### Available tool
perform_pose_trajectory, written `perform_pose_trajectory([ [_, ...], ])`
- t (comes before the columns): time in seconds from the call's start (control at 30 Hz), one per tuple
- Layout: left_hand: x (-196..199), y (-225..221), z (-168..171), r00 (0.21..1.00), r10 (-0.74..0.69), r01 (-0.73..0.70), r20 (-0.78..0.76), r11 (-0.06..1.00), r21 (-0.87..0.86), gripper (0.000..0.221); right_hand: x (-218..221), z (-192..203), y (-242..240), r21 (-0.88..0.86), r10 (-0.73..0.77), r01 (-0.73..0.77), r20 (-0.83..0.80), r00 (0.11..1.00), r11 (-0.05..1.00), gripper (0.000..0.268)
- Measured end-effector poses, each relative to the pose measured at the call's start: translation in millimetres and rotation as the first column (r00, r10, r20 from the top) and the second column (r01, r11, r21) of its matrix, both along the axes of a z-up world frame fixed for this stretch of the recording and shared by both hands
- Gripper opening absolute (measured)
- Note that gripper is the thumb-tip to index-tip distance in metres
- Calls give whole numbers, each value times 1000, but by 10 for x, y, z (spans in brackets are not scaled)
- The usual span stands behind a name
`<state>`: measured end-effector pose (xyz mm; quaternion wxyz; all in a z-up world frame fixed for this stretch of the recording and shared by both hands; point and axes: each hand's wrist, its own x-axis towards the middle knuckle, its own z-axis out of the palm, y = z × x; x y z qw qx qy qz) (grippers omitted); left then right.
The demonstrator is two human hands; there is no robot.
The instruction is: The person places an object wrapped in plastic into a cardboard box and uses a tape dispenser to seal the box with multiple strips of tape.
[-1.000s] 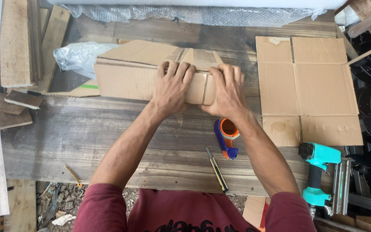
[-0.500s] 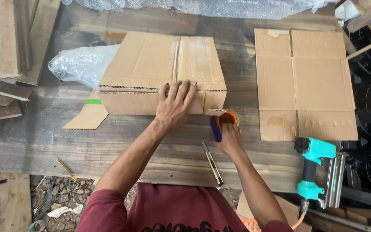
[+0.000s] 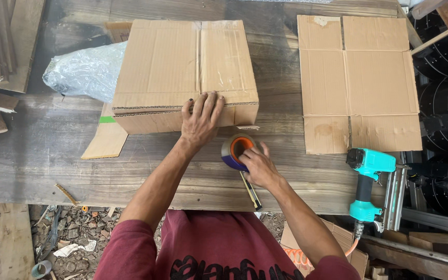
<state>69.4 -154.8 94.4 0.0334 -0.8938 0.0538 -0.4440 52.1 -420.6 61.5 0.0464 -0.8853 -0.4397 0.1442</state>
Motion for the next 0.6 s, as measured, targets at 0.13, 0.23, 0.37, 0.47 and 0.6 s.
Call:
perform_pose_trajectory([
  [0.13,8,145,-540,1000,23,-23,9,1000,8,57,61,124,110,99,25,-22,-31,999,995,42],
  [0.23,-38,208,-750,998,37,-39,-54,999,-35,65,112,227,160,247,-6,15,-34,999,969,40],
  [0.37,-129,202,-875,968,122,-152,-219,980,-126,57,148,339,188,485,-6,55,-102,995,873,40],
  [0.47,-272,161,-898,962,120,-174,-247,961,-213,58,164,506,204,612,-2,144,-226,974,778,37],
  [0.6,-515,-230,-942,967,-219,39,-131,635,-771,38,195,523,200,674,1,512,-606,796,533,26],
])
